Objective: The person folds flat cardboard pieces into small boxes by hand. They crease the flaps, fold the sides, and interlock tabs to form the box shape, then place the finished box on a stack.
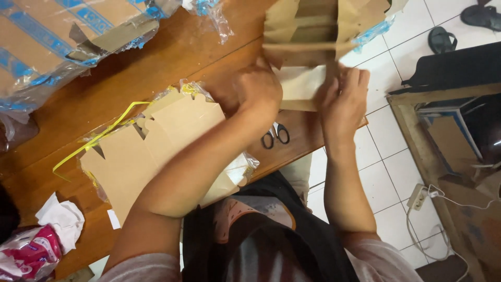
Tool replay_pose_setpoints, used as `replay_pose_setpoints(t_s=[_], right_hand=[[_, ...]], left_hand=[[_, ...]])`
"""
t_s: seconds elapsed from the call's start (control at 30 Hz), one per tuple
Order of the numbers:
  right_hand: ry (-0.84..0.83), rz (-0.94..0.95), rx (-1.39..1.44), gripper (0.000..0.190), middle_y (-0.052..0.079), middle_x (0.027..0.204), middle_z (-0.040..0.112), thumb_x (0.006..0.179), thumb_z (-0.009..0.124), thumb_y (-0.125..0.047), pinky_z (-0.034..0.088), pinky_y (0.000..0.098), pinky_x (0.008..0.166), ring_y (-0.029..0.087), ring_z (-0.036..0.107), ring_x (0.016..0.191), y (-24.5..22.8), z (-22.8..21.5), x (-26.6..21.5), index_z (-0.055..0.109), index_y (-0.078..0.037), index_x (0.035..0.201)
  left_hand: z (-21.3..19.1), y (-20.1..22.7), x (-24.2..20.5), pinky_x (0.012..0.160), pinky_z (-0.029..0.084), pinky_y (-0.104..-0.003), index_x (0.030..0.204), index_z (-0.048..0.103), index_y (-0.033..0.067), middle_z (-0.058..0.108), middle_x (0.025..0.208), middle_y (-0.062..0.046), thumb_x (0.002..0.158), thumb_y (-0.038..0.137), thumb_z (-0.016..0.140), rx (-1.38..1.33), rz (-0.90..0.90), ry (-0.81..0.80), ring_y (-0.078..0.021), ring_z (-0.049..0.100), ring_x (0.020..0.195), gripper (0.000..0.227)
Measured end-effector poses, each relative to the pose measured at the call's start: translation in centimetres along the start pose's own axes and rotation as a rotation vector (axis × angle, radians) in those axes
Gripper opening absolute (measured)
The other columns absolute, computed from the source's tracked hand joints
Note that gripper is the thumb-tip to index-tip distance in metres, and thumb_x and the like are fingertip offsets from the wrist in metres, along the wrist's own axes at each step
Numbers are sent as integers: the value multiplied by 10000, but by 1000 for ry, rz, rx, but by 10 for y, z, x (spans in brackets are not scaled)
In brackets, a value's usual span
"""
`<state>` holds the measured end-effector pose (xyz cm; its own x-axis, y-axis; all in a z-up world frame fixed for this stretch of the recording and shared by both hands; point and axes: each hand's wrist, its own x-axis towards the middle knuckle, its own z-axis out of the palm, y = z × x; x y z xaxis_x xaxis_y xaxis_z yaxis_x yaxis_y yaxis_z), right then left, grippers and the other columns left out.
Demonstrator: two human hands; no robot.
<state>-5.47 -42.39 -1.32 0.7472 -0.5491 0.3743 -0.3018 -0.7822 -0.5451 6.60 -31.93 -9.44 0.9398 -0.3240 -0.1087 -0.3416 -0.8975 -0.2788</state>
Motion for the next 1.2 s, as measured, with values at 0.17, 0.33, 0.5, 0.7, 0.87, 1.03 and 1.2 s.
replay_pose_setpoints(t_s=[0.17,0.33,0.5,0.7,0.87,1.03,1.2], right_hand=[[32,-3,107,292,156,1074,486,989,495,7,544,486,801,403,634,942,10,15,-9,389,-68,1251],[-93,-17,203,443,262,1210,540,1059,349,-23,531,556,894,474,623,1073,15,11,-5,190,-41,1472],[-81,52,356,539,214,1258,552,1084,580,-86,546,454,937,403,623,1153,14,3,-8,230,-76,1495],[-12,-85,307,393,218,1301,514,1097,422,-80,494,505,1010,441,594,1196,-12,-8,-15,270,-54,1459],[110,-225,172,411,170,1364,418,1034,555,-61,366,477,1135,388,434,1326,-20,-1,-15,401,-8,1411],[87,-493,317,282,191,1194,513,972,598,22,328,521,1082,424,504,1201,-77,8,-22,555,38,1251],[-408,-696,407,203,176,1160,599,945,714,-102,179,595,1159,433,542,1246,-151,24,-45,647,1,1108]], left_hand=[[-5,-12,-19,489,373,-490,955,567,33,607,694,-139,825,147,448,-185,90,230,-363,611,621,210],[-1,-27,-9,515,454,-508,1010,540,14,649,775,-150,847,154,448,-375,155,232,-384,664,687,233],[-73,-91,-43,750,532,-580,1145,559,1,667,1016,-211,906,465,519,-708,421,-42,-439,670,979,524],[-102,-168,-100,858,496,-470,1029,565,78,538,1071,-134,984,300,556,-969,562,63,-407,587,1048,227],[-78,-218,-143,998,423,-456,1111,694,115,536,1339,-122,1019,197,488,-974,440,255,-360,534,1228,240],[-49,-256,-192,1116,201,-575,1271,672,188,496,1451,-84,1061,200,384,-922,142,340,-310,448,1346,356],[-25,-287,-226,1109,197,-643,1362,612,30,393,1511,-268,985,250,641,-642,-66,381,-437,338,1408,438]])
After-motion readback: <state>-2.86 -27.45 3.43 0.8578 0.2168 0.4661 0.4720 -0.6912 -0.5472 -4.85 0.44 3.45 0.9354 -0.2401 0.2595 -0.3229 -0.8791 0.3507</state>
